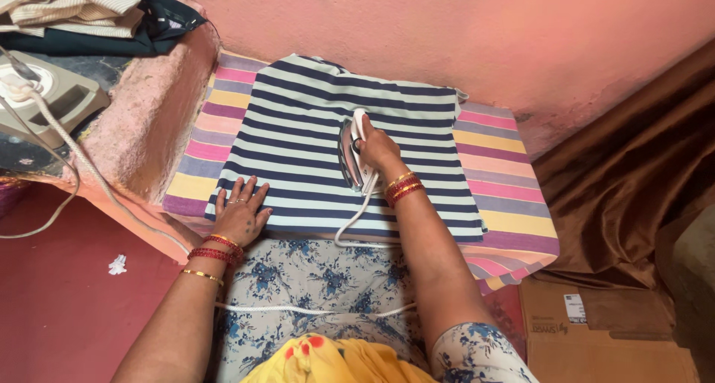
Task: The person irons a striped t-shirt on a small table, smoothing the fabric with one hand while moving the iron with the other. The shirt is repositioned once to continue ironing different sections.
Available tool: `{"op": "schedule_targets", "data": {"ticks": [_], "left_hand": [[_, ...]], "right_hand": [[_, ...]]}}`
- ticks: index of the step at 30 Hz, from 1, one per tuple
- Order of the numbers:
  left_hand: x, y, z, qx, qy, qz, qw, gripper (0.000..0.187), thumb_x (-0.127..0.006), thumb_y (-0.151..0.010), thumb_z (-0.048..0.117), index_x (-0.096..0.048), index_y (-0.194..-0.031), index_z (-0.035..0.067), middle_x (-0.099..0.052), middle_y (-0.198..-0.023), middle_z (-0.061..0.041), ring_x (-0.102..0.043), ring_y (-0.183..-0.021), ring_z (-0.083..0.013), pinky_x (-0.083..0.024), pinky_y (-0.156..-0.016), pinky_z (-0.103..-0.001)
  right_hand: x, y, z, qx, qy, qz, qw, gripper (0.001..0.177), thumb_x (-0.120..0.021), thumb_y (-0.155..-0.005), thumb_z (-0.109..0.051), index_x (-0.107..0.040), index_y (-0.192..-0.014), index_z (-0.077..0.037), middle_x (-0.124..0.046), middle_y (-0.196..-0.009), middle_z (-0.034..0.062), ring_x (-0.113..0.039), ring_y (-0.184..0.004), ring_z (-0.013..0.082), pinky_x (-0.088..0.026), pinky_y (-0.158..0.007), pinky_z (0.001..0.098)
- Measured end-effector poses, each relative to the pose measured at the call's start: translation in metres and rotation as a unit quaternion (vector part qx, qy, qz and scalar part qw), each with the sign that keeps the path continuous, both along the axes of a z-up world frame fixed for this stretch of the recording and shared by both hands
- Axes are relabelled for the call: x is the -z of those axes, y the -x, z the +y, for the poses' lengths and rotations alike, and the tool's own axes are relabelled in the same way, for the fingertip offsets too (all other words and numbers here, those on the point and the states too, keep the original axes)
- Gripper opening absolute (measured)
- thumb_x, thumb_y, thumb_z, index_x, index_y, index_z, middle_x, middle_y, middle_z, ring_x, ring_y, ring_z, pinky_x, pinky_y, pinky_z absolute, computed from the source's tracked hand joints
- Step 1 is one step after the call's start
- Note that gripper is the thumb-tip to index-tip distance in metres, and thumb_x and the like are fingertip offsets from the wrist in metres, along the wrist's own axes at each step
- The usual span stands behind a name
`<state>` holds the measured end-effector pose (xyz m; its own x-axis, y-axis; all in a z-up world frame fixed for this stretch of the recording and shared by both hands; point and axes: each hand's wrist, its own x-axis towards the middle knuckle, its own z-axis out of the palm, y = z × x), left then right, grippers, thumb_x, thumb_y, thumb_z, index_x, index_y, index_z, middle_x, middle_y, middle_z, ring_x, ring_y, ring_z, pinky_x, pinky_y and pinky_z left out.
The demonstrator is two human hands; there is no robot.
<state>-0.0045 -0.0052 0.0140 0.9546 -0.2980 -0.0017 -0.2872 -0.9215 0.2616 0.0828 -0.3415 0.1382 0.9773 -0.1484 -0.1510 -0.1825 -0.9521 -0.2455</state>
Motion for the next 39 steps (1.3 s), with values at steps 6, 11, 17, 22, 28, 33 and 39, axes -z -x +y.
{"op": "schedule_targets", "data": {"ticks": [6, 11, 17, 22, 28, 33, 39], "left_hand": [[-0.004, 0.000, 0.000, 0.000, 0.005, 0.024, 1.000, 0.061, -0.045, -0.099, 0.050, -0.033, -0.157, 0.033, -0.019, -0.168, -0.002, -0.007, -0.157, -0.0236, 0.000, -0.124, -0.052], [-0.007, 0.000, 0.001, 0.004, 0.011, 0.014, 1.000, 0.062, -0.046, -0.099, 0.050, -0.034, -0.157, 0.032, -0.019, -0.169, -0.002, -0.007, -0.157, -0.0239, 0.000, -0.124, -0.052], [-0.005, 0.001, -0.002, -0.002, 0.005, 0.021, 1.000, 0.062, -0.046, -0.099, 0.049, -0.034, -0.157, 0.033, -0.018, -0.169, -0.003, -0.008, -0.157, -0.0245, 0.000, -0.124, -0.053], [-0.006, 0.002, -0.001, -0.003, 0.010, 0.015, 1.000, 0.062, -0.046, -0.099, 0.049, -0.034, -0.157, 0.032, -0.019, -0.169, -0.002, -0.008, -0.157, -0.0242, -0.001, -0.124, -0.053], [-0.007, 0.002, -0.001, -0.001, 0.010, 0.021, 1.000, 0.062, -0.046, -0.099, 0.050, -0.034, -0.157, 0.032, -0.018, -0.169, -0.002, -0.007, -0.157, -0.0237, 0.000, -0.124, -0.053], [-0.006, 0.001, 0.000, 0.004, 0.017, 0.019, 1.000, 0.062, -0.045, -0.099, 0.049, -0.033, -0.157, 0.031, -0.018, -0.169, -0.003, -0.007, -0.157, -0.0250, 0.000, -0.123, -0.054], [-0.006, 0.004, 0.000, -0.003, 0.020, 0.024, 1.000, 0.062, -0.046, -0.100, 0.049, -0.034, -0.157, 0.031, -0.018, -0.169, -0.003, -0.007, -0.157, -0.0251, 0.001, -0.124, -0.053]], "right_hand": [[-0.003, -0.018, 0.006, 0.019, -0.005, -0.011, 1.000, 0.075, -0.056, -0.099, -0.033, -0.017, -0.164, -0.032, -0.061, -0.135, 0.0152, -0.064, -0.119, 0.0335, -0.053, -0.097, 0.0472], [-0.005, -0.005, 0.018, 0.013, -0.005, 0.003, 1.000, 0.074, -0.052, -0.102, -0.032, -0.014, -0.165, -0.030, -0.059, -0.136, 0.0184, -0.066, -0.116, 0.0348, -0.055, -0.095, 0.0473], [0.007, 0.003, 0.041, -0.030, -0.003, 0.002, 1.000, 0.075, -0.054, -0.101, -0.034, -0.014, -0.164, -0.028, -0.059, -0.137, 0.0183, -0.066, -0.116, 0.0357, -0.054, -0.095, 0.0478], [0.005, -0.019, 0.049, -0.024, -0.018, -0.004, 1.000, 0.076, -0.054, -0.100, -0.033, -0.015, -0.165, -0.029, -0.057, -0.140, 0.0180, -0.064, -0.119, 0.0359, -0.053, -0.098, 0.0478], [0.005, -0.027, 0.057, -0.009, -0.029, -0.010, 1.000, 0.075, -0.052, -0.100, -0.033, -0.014, -0.164, -0.028, -0.056, -0.142, 0.0164, -0.063, -0.121, 0.0349, -0.052, -0.099, 0.0475], [0.012, -0.010, 0.074, -0.027, -0.006, -0.015, 0.999, 0.077, -0.052, -0.101, -0.031, -0.009, -0.165, -0.024, -0.055, -0.141, 0.0222, -0.065, -0.118, 0.0373, -0.053, -0.096, 0.0482], [0.008, -0.015, 0.087, -0.034, -0.014, 0.001, 0.999, 0.078, -0.054, -0.101, -0.032, -0.010, -0.166, -0.026, -0.059, -0.137, 0.0212, -0.066, -0.117, 0.0376, -0.053, -0.097, 0.0481]]}}
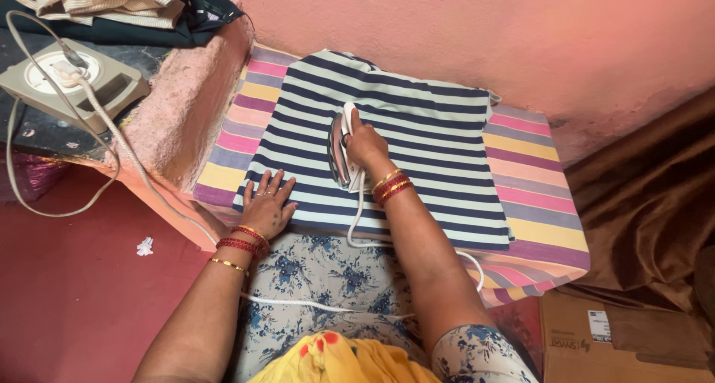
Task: The person irons a striped t-shirt on a small table, smoothing the fabric with one hand while moving the iron with the other. The shirt is repositioned once to continue ironing different sections.
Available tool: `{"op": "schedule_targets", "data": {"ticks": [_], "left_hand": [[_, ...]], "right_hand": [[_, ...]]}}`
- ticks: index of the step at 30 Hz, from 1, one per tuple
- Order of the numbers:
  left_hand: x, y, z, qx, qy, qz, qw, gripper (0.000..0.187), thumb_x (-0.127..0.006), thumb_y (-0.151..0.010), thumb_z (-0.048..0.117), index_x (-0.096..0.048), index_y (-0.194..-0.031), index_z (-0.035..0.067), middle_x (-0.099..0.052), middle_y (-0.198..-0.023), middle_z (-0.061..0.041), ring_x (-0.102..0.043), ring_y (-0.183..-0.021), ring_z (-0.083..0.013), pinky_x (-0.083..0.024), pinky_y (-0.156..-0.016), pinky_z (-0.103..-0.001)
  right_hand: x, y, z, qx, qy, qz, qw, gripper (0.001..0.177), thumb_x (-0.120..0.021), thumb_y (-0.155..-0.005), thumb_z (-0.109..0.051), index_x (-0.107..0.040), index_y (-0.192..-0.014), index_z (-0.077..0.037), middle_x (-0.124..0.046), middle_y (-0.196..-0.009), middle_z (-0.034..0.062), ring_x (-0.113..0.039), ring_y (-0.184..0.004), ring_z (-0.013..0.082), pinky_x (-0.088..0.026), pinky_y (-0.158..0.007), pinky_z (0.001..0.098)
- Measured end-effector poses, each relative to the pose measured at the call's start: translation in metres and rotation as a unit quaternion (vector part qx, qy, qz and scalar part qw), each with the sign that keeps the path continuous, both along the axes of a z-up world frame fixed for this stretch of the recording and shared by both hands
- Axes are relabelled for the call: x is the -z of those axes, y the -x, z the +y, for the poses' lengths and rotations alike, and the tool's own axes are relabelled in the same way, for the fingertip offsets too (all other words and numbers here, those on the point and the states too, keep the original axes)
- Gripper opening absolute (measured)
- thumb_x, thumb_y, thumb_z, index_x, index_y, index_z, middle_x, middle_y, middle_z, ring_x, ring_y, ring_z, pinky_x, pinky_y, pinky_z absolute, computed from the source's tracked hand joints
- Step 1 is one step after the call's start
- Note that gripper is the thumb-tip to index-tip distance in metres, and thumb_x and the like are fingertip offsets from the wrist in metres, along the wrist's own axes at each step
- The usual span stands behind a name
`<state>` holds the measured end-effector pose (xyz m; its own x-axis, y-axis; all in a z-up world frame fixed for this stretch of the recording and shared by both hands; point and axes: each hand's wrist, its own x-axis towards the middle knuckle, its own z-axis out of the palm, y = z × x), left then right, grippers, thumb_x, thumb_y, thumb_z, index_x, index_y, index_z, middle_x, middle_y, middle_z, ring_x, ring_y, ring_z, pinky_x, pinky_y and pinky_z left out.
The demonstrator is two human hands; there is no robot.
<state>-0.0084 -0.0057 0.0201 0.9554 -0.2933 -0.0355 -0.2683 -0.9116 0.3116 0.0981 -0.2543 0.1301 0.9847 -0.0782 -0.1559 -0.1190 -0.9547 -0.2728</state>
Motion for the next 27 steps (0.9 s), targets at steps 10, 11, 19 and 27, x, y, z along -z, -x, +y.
{"op": "schedule_targets", "data": {"ticks": [10, 11, 19, 27], "left_hand": [[0.001, -0.003, 0.000, 0.004, -0.005, -0.006, 1.000, 0.064, -0.047, -0.099, 0.049, -0.032, -0.158, 0.031, -0.017, -0.169, -0.002, -0.006, -0.157, -0.0245, 0.001, -0.123, -0.054], [0.002, -0.003, 0.000, 0.006, -0.002, -0.009, 1.000, 0.064, -0.047, -0.098, 0.049, -0.032, -0.158, 0.030, -0.017, -0.169, -0.002, -0.006, -0.157, -0.0245, 0.001, -0.123, -0.054], [0.002, -0.002, 0.000, -0.002, 0.010, -0.004, 1.000, 0.063, -0.049, -0.098, 0.048, -0.034, -0.157, 0.031, -0.018, -0.169, -0.002, -0.007, -0.157, -0.0246, 0.001, -0.123, -0.054], [-0.004, 0.000, -0.001, 0.000, 0.018, 0.009, 1.000, 0.063, -0.049, -0.098, 0.048, -0.033, -0.157, 0.030, -0.016, -0.169, -0.002, -0.005, -0.157, -0.0249, 0.003, -0.123, -0.053]], "right_hand": [[-0.011, -0.010, 0.014, -0.009, -0.003, -0.005, 1.000, 0.075, -0.051, -0.102, -0.031, -0.011, -0.165, -0.025, -0.057, -0.138, 0.0207, -0.066, -0.115, 0.0367, -0.055, -0.094, 0.0474], [-0.009, -0.006, 0.018, -0.014, -0.002, 0.001, 1.000, 0.075, -0.051, -0.102, -0.031, -0.011, -0.165, -0.025, -0.055, -0.139, 0.0213, -0.067, -0.114, 0.0369, -0.055, -0.093, 0.0469], [0.003, -0.015, 0.037, -0.065, -0.017, -0.020, 0.998, 0.075, -0.057, -0.099, -0.033, -0.018, -0.163, -0.026, -0.061, -0.133, 0.0190, -0.066, -0.115, 0.0364, -0.053, -0.095, 0.0475], [0.001, -0.041, 0.048, -0.049, -0.013, -0.023, 0.998, 0.076, -0.058, -0.098, -0.033, -0.019, -0.163, -0.028, -0.062, -0.132, 0.0183, -0.066, -0.115, 0.0359, -0.054, -0.095, 0.0484]]}}
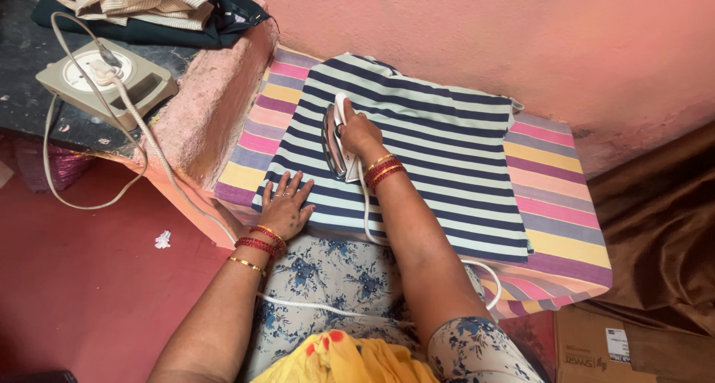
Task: The person irons a striped t-shirt on a small table, smoothing the fabric with one hand while moving the iron with the other. The shirt is repositioned once to continue ironing different sections.
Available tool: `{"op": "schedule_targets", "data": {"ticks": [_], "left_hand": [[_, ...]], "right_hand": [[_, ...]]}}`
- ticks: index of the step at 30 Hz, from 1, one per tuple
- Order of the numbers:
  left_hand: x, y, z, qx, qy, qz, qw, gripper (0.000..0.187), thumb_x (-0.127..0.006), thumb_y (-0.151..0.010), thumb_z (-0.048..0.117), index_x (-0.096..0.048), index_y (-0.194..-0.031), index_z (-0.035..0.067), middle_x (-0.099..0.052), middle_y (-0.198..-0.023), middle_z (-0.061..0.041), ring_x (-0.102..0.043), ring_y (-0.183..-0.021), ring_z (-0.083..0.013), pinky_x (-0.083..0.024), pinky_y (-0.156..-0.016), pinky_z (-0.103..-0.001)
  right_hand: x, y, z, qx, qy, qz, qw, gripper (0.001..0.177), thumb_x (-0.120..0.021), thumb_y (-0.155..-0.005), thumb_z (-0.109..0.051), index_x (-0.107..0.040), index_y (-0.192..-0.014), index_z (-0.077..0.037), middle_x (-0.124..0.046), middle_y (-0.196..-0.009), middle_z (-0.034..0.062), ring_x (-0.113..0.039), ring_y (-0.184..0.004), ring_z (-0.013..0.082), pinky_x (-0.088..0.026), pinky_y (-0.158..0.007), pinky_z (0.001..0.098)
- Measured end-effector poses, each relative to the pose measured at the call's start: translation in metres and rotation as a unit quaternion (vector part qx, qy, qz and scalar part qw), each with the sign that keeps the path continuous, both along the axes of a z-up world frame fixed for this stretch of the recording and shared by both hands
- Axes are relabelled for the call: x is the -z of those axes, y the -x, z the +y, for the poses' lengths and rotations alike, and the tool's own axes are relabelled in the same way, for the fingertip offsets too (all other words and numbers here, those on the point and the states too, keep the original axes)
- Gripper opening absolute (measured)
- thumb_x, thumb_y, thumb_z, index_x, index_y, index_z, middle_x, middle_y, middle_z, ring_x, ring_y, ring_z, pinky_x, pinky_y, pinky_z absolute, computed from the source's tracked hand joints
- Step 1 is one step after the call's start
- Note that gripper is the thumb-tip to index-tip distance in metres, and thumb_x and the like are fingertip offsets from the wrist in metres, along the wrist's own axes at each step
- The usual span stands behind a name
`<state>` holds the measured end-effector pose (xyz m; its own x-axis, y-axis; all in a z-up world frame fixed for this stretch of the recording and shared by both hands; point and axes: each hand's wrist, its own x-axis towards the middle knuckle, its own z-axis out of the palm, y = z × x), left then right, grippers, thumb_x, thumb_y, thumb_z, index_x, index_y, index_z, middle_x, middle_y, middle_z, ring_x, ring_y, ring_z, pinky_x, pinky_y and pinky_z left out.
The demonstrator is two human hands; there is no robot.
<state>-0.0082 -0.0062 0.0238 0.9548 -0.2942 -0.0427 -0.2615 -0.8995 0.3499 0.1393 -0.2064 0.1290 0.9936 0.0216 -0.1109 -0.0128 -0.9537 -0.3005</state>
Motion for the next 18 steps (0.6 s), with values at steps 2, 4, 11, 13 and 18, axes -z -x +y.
{"op": "schedule_targets", "data": {"ticks": [2, 4, 11, 13, 18], "left_hand": [[-0.002, -0.001, 0.000, 0.003, -0.005, 0.010, 1.000, 0.064, -0.050, -0.098, 0.048, -0.033, -0.157, 0.029, -0.016, -0.169, -0.003, -0.005, -0.157, -0.0248, 0.003, -0.123, -0.053], [-0.002, -0.001, 0.000, 0.002, -0.002, 0.010, 1.000, 0.065, -0.051, -0.097, 0.048, -0.033, -0.157, 0.029, -0.017, -0.169, -0.003, -0.006, -0.157, -0.0247, 0.003, -0.123, -0.053], [0.002, 0.000, 0.001, -0.002, 0.018, -0.017, 1.000, 0.066, -0.055, -0.096, 0.046, -0.037, -0.156, 0.028, -0.022, -0.168, -0.003, -0.009, -0.157, -0.0254, 0.001, -0.123, -0.055], [0.004, 0.000, 0.001, 0.000, 0.019, -0.022, 1.000, 0.065, -0.056, -0.096, 0.046, -0.038, -0.156, 0.028, -0.023, -0.168, -0.003, -0.009, -0.157, -0.0257, 0.000, -0.123, -0.056], [0.005, -0.001, 0.000, 0.000, 0.014, -0.028, 0.999, 0.066, -0.056, -0.095, 0.046, -0.038, -0.155, 0.028, -0.022, -0.168, -0.003, -0.009, -0.157, -0.0255, 0.000, -0.123, -0.056]], "right_hand": [[0.000, 0.005, 0.001, -0.006, 0.002, 0.009, 1.000, 0.077, -0.057, -0.099, -0.033, -0.017, -0.164, -0.028, -0.062, -0.131, 0.0186, -0.067, -0.114, 0.0359, -0.054, -0.094, 0.0483], [0.000, 0.009, 0.004, -0.019, 0.006, 0.010, 1.000, 0.077, -0.057, -0.099, -0.033, -0.016, -0.164, -0.028, -0.060, -0.132, 0.0193, -0.066, -0.114, 0.0362, -0.054, -0.094, 0.0483], [0.004, 0.005, 0.012, -0.056, 0.004, 0.008, 0.998, 0.076, -0.058, -0.099, -0.034, -0.017, -0.164, -0.030, -0.061, -0.134, 0.0182, -0.065, -0.116, 0.0362, -0.053, -0.096, 0.0483], [0.003, -0.002, 0.015, -0.052, -0.002, 0.012, 0.999, 0.077, -0.058, -0.099, -0.034, -0.017, -0.163, -0.030, -0.061, -0.134, 0.0174, -0.065, -0.117, 0.0357, -0.053, -0.097, 0.0481], [-0.003, -0.015, 0.023, -0.038, -0.008, -0.004, 0.999, 0.076, -0.060, -0.099, -0.034, -0.020, -0.163, -0.031, -0.059, -0.138, 0.0178, -0.064, -0.118, 0.0361, -0.052, -0.098, 0.0475]]}}
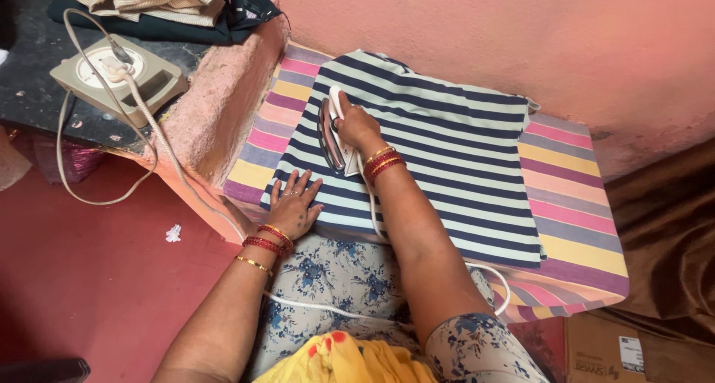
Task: The person irons a striped t-shirt on a small table, smoothing the fabric with one hand while moving the iron with the other. The shirt is repositioned once to continue ironing different sections.
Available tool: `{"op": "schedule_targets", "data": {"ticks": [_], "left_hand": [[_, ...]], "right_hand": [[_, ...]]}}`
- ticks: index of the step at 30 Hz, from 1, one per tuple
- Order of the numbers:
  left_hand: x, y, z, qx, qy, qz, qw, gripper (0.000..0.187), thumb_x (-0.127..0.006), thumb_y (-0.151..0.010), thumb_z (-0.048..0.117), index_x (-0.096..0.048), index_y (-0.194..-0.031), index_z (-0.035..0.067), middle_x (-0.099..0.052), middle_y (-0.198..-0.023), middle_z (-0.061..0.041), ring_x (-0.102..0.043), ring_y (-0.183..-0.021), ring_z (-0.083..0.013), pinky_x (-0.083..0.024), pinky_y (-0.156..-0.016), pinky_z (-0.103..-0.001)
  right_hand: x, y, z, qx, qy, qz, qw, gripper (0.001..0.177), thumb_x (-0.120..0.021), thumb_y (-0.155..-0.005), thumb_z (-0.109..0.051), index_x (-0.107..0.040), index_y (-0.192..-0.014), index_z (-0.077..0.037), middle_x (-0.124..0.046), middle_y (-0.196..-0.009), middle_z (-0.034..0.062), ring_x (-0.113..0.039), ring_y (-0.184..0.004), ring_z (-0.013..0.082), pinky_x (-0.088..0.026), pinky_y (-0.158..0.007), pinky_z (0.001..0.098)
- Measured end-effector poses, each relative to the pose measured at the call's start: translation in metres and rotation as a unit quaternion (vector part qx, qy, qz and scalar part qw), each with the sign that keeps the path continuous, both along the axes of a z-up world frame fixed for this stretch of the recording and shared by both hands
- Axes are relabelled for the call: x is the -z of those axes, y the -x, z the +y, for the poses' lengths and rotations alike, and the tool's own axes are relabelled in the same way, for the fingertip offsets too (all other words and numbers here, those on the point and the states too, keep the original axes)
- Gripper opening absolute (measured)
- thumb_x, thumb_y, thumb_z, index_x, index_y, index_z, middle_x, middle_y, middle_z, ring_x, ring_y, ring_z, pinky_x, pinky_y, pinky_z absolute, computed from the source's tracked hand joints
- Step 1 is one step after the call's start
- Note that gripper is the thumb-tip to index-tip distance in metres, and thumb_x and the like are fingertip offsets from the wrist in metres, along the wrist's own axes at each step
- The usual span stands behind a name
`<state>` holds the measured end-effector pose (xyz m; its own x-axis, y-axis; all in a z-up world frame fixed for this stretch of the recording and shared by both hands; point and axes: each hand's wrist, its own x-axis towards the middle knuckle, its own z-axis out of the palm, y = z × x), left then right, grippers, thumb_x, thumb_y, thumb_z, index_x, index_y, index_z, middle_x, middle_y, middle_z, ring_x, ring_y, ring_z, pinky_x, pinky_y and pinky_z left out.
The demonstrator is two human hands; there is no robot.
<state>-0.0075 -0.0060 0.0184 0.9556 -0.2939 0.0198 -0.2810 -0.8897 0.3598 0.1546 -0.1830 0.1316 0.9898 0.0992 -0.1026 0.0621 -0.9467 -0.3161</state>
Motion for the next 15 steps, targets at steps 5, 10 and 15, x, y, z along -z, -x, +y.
{"op": "schedule_targets", "data": {"ticks": [5, 10, 15], "left_hand": [[-0.002, 0.001, 0.001, 0.006, 0.004, 0.010, 1.000, 0.065, -0.054, -0.096, 0.046, -0.037, -0.156, 0.027, -0.021, -0.168, -0.004, -0.008, -0.157, -0.0258, 0.000, -0.122, -0.056], [0.000, 0.000, 0.001, 0.004, 0.006, 0.012, 1.000, 0.065, -0.054, -0.096, 0.046, -0.037, -0.156, 0.027, -0.022, -0.168, -0.004, -0.008, -0.157, -0.0255, 0.001, -0.123, -0.055], [-0.001, 0.001, 0.001, 0.006, 0.014, 0.003, 1.000, 0.065, -0.054, -0.096, 0.046, -0.038, -0.155, 0.026, -0.023, -0.168, -0.004, -0.008, -0.157, -0.0252, 0.000, -0.123, -0.055]], "right_hand": [[-0.001, 0.009, 0.003, 0.006, -0.006, 0.026, 1.000, 0.075, -0.058, -0.099, -0.034, -0.019, -0.164, -0.032, -0.062, -0.135, 0.0174, -0.066, -0.119, 0.0344, -0.053, -0.099, 0.0465], [0.009, 0.012, 0.006, -0.060, -0.001, -0.004, 0.998, 0.075, -0.060, -0.098, -0.035, -0.022, -0.163, -0.031, -0.061, -0.137, 0.0172, -0.063, -0.122, 0.0346, -0.051, -0.100, 0.0464], [0.009, -0.007, 0.013, -0.030, -0.013, 0.015, 0.999, 0.076, -0.059, -0.097, -0.034, -0.020, -0.162, -0.034, -0.059, -0.140, 0.0166, -0.063, -0.122, 0.0332, -0.051, -0.102, 0.0451]]}}
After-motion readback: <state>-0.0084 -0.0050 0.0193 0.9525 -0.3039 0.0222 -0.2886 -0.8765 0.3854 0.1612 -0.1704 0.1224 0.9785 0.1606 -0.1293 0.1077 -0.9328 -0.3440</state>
